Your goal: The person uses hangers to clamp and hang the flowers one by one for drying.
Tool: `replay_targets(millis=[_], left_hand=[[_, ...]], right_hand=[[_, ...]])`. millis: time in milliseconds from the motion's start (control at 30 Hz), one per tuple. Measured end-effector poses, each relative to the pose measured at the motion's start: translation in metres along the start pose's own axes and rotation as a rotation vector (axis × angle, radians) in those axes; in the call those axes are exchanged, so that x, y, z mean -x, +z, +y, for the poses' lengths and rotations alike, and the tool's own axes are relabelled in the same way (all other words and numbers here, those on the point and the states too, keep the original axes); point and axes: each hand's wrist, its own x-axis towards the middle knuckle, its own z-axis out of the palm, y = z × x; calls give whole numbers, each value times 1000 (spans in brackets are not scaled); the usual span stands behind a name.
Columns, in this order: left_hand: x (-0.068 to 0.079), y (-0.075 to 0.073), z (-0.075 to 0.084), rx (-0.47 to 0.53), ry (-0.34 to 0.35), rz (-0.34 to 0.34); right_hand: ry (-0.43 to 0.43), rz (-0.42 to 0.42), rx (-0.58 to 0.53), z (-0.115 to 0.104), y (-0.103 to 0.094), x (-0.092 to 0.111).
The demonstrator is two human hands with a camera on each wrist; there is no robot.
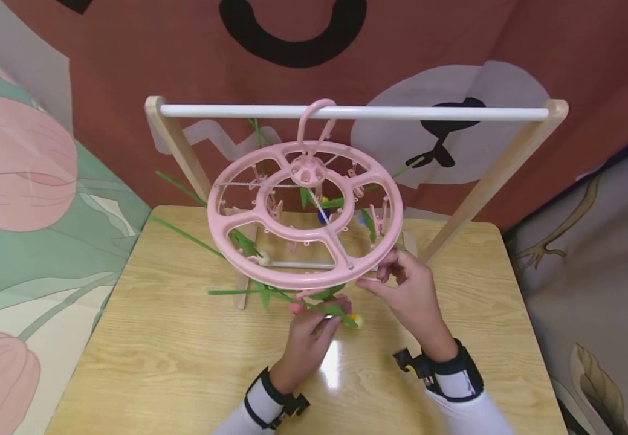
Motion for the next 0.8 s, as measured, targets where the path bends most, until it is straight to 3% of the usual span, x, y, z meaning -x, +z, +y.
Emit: replay_targets(millis=[233, 400, 667, 800], left_hand=[[-5, 5, -2, -45, -119, 52], [-10, 9, -8, -90, -136, 84], [-17, 12, -10, -96, -213, 58], [-18, 13, -11, -118, -198, 59]], right_hand=[[7, -7, 85, -2, 11, 11], [6, -7, 81, -2, 17, 17], [17, 3, 70, 0, 22, 20], [6, -7, 63, 1, 22, 20]])
